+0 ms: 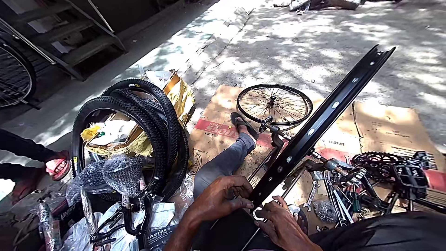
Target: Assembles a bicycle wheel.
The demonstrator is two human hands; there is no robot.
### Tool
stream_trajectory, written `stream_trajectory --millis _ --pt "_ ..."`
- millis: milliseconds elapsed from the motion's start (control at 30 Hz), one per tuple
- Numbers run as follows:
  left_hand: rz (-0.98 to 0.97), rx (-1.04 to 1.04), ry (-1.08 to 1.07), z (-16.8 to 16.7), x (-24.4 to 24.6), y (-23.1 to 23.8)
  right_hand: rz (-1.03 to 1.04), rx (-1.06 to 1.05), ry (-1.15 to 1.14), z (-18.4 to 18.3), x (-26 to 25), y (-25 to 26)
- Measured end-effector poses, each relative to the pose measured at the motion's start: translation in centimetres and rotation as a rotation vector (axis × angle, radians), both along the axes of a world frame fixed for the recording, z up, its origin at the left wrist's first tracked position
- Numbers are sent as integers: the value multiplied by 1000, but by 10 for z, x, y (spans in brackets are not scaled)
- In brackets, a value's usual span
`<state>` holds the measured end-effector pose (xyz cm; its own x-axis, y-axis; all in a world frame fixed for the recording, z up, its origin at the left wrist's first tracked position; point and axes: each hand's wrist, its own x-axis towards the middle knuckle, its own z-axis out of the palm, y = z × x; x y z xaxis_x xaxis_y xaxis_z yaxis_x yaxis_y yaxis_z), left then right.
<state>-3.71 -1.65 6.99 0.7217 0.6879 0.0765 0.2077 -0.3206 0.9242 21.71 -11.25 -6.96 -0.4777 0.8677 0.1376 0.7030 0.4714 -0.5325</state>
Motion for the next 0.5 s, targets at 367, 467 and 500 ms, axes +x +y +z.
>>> stream_trajectory --millis 367,467,500 --pt "-98 119 394 -21 1 -4 -6 8 16 -1 0 0" --pt "-90 113 417 -24 2 -5 -9 6 10 -1 -1 0" --pt "-86 109 417 -24 1 -5 -10 8 7 -1 -1 0"
